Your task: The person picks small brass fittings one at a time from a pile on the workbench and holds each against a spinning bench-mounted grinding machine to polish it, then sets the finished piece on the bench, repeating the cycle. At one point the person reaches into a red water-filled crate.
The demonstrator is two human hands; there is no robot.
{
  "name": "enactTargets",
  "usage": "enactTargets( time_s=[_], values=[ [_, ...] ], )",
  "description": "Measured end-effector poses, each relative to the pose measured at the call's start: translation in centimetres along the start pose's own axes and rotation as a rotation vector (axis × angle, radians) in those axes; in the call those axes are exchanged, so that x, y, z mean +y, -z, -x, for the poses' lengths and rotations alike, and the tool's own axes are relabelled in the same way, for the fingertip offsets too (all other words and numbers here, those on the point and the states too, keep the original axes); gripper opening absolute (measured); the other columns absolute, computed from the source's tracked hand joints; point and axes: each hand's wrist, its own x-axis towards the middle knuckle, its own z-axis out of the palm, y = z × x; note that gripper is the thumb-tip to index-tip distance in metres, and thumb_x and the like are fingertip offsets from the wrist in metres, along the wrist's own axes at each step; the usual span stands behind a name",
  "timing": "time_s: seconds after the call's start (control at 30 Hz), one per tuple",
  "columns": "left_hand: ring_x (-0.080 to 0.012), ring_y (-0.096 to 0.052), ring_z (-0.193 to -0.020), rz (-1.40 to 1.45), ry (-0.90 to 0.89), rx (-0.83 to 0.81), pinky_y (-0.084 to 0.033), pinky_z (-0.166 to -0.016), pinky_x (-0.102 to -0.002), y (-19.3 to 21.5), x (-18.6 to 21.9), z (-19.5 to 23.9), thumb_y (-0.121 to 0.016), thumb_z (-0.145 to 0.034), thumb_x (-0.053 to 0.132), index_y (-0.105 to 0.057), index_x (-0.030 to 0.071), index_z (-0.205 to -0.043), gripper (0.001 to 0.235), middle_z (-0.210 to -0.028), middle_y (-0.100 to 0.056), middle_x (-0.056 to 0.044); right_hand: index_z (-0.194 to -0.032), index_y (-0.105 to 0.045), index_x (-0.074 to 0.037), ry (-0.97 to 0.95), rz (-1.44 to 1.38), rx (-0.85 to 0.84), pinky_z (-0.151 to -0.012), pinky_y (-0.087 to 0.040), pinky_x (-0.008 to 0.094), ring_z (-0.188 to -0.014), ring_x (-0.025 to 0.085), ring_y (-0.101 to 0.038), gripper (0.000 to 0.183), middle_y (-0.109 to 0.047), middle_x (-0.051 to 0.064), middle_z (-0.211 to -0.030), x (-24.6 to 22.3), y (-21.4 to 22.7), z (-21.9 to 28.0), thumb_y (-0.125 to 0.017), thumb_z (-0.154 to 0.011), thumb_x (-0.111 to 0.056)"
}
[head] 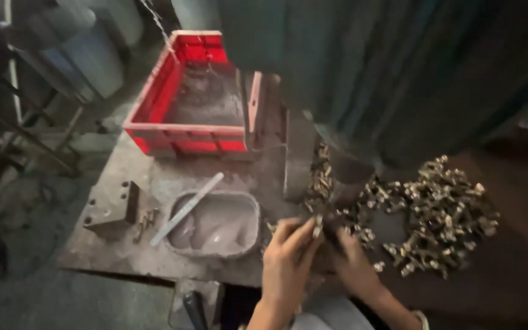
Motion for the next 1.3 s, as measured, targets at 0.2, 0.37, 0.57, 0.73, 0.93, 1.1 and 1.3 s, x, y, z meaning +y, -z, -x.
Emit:
enactTargets(
  time_s=[0.2, 0.37, 0.57, 0.73, 0.93, 1.1, 1.3],
  values=[
    [-0.0183, -0.074, -0.083, 0.136, -0.013, 0.037, -0.058, -0.069, -0.029, -1.2, 3.0, -4.1, -0.075, -0.09, 0.005, -0.074, 0.007, -0.121, 0.031, -0.105, -0.071, -0.008, -0.121, -0.068, 0.001, -0.227, -0.549, 0.375, -0.082, -0.054, 0.03, -0.096, 0.012, -0.065, 0.025, -0.072, 0.007, -0.108, -7.1, 1.2, -3.6, -0.067, -0.097, -0.006],
    [-0.0202, -0.073, -0.091, 0.172, 0.004, 0.064, -0.059, -0.073, -0.029, -0.6, 1.0, -4.0, -0.071, -0.089, -0.002, -0.072, 0.004, -0.12, 0.032, -0.109, -0.072, -0.009, -0.113, -0.069, 0.001, -0.216, -0.559, 0.257, -0.079, -0.054, 0.028, -0.091, 0.012, -0.065, 0.016, -0.071, 0.006, -0.101, -5.5, 3.8, -4.5, -0.064, -0.1, -0.008],
    [-0.0352, -0.062, -0.114, -0.343, -0.182, -0.333, -0.053, -0.093, -0.045, -11.5, -6.4, 1.9, -0.073, -0.076, 0.005, -0.061, 0.006, -0.129, 0.054, -0.121, -0.065, -0.016, -0.106, -0.072, 0.0, -0.222, -0.757, 0.07, -0.067, -0.051, 0.031, -0.074, 0.015, -0.062, 0.015, -0.071, 0.005, -0.09, -8.6, 3.0, -4.6, -0.068, -0.098, -0.012],
    [-0.0387, -0.058, -0.116, -0.618, -0.558, -0.328, -0.055, -0.092, -0.047, -20.4, -3.5, -3.3, -0.068, -0.071, 0.004, -0.054, -0.003, -0.132, 0.063, -0.116, -0.059, -0.019, -0.108, -0.073, 0.001, -0.283, -0.74, 0.208, -0.066, -0.054, 0.031, -0.074, 0.016, -0.067, 0.02, -0.075, 0.008, -0.094, -9.2, 2.4, -3.9, -0.068, -0.098, -0.015],
    [-0.0363, -0.058, -0.102, -0.425, -0.538, -0.207, -0.056, -0.073, -0.042, -22.7, -3.2, -5.8, -0.068, -0.075, -0.001, -0.062, 0.0, -0.115, 0.04, -0.11, -0.057, -0.017, -0.114, -0.069, 0.002, -0.253, -0.777, 0.171, -0.069, -0.059, 0.03, -0.079, 0.013, -0.071, 0.023, -0.077, 0.008, -0.1, -8.9, 2.3, -4.4, -0.064, -0.099, -0.015],
    [-0.0356, -0.061, -0.106, -0.376, -0.53, -0.464, -0.055, -0.076, -0.046, -23.2, -4.6, -5.3, -0.065, -0.08, -0.002, -0.068, 0.009, -0.108, 0.03, -0.107, -0.062, -0.012, -0.119, -0.066, 0.004, -0.187, -0.67, 0.16, -0.069, -0.059, 0.028, -0.078, 0.011, -0.068, 0.024, -0.076, 0.007, -0.1, -10.2, 2.2, -4.1, -0.061, -0.103, -0.012],
    [-0.0369, -0.061, -0.116, 0.033, -0.259, -0.446, -0.053, -0.092, -0.043, -20.1, -4.6, -4.9, -0.069, -0.082, 0.004, -0.064, 0.007, -0.119, 0.038, -0.125, -0.066, -0.015, -0.121, -0.068, 0.002, -0.192, -0.708, 0.166, -0.068, -0.059, 0.029, -0.08, 0.01, -0.069, 0.027, -0.075, 0.006, -0.101, -9.5, 1.6, -4.2, -0.061, -0.101, -0.016]
  ],
)
